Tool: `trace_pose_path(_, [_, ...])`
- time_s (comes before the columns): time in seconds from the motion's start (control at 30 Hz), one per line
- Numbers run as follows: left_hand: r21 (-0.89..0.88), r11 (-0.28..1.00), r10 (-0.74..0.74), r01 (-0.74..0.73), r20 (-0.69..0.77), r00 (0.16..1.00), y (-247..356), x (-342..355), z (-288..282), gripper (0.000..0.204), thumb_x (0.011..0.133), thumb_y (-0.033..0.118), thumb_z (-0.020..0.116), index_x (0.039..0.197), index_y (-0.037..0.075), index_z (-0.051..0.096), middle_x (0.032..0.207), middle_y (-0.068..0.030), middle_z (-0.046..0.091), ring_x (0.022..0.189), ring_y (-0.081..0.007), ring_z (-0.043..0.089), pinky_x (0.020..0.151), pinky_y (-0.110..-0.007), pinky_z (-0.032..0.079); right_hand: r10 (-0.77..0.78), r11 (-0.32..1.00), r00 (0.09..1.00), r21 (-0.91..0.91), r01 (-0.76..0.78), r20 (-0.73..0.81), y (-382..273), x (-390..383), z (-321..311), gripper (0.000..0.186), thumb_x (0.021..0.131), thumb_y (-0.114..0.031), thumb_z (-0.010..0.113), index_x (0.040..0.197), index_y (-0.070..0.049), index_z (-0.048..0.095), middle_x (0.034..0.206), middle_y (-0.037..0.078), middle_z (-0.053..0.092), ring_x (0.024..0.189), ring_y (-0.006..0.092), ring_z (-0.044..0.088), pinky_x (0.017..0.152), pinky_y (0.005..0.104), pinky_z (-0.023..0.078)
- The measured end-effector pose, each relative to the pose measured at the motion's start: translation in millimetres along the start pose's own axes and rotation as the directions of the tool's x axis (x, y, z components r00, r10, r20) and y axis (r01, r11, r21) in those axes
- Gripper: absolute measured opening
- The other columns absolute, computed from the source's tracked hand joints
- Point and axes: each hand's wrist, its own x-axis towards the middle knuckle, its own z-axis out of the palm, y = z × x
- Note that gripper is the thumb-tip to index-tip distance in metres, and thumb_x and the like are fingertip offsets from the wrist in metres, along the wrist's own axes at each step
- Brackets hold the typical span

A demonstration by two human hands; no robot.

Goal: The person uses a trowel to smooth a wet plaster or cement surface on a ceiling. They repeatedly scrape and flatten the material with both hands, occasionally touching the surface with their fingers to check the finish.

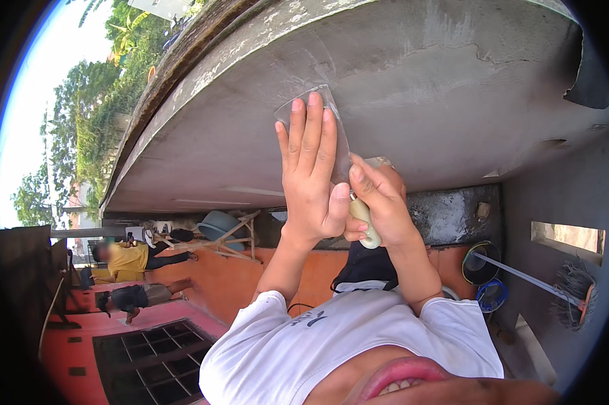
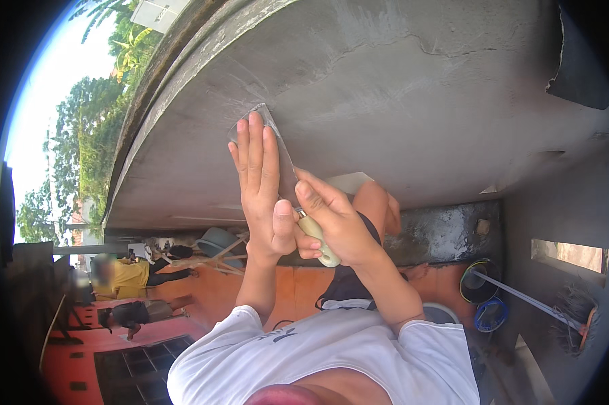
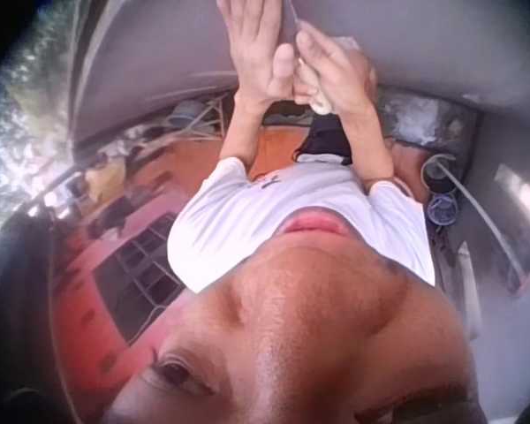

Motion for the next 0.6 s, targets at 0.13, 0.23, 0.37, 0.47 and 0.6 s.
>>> trace_pose_path(0.13, [0.004, 0.999, 0.035, -0.035, 0.0, 0.999, -0.3, 4.2, -1.9, 0.075, 0.093, 0.043, 0.034, 0.149, -0.007, 0.041, 0.159, -0.0245, 0.034, 0.152, -0.0397, 0.022, 0.122, -0.053, 0.001, 0.01, 1.0, 1.0, 0.012, -0.01, 0.006, -4.5, 0.9, 2.9, 0.06, 0.109, -0.036, 0.042, 0.159, -0.01, 0.022, 0.079, 0.004, 0.054, 0.049, 0.007, 0.041, 0.04, 0.022, 0.036])
trace_pose_path(0.23, [-0.066, 0.998, 0.02, -0.022, -0.027, 0.999, 2.0, 1.3, -4.5, 0.075, 0.095, 0.046, 0.031, 0.147, -0.007, 0.044, 0.156, -0.0257, 0.039, 0.151, -0.0403, 0.026, 0.122, -0.053, 0.003, -0.074, 0.992, 0.997, -0.103, 0.072, -0.014, -1.9, -2.4, 18.2, 0.058, 0.109, -0.036, 0.042, 0.157, -0.009, 0.027, 0.081, 0.003, 0.053, 0.05, 0.0058, 0.042, 0.041, 0.0214, 0.036])
trace_pose_path(0.37, [0.085, 0.996, -0.025, 0.036, -0.126, 0.992, 21.1, 2.6, -15.5, 0.066, 0.102, 0.037, 0.024, 0.137, -0.008, 0.055, 0.149, -0.025, 0.048, 0.146, -0.0413, 0.035, 0.121, -0.052, 0.021, -0.236, 0.924, 0.966, -0.284, 0.257, 0.106, -13.6, 15.9, 32.7, 0.055, 0.109, -0.035, 0.043, 0.155, -0.007, 0.033, 0.083, 0.001, 0.051, 0.052, 0.0033, 0.042, 0.042, 0.0204, 0.036])
trace_pose_path(0.47, [0.003, 0.999, -0.032, 0.034, -0.266, 0.964, 16.9, -10.3, -23.4, 0.056, 0.099, 0.031, 0.032, 0.134, -0.004, 0.059, 0.149, -0.0247, 0.048, 0.146, -0.041, 0.035, 0.121, -0.055, 0.016, -0.043, 0.978, 0.991, -0.195, 0.068, 0.13, -31.9, 16.7, 46.5, 0.053, 0.11, -0.034, 0.042, 0.154, -0.006, 0.034, 0.084, 0.0, 0.05, 0.052, 0.002, 0.042, 0.044, 0.019, 0.036])
trace_pose_path(0.6, [-0.015, 0.999, -0.042, 0.04, -0.278, 0.96, 10.1, -32.9, -18.5, 0.052, 0.097, 0.026, 0.035, 0.133, -0.002, 0.06, 0.15, -0.0267, 0.046, 0.145, -0.0445, 0.035, 0.121, -0.06, 0.011, -0.026, 0.936, 0.999, -0.351, 0.039, 0.042, 9.1, -34.5, 6.1, 0.057, 0.109, -0.039, 0.04, 0.153, -0.003, 0.032, 0.087, 0.004, 0.049, 0.051, 0.0044, 0.042, 0.043, 0.0196, 0.039])
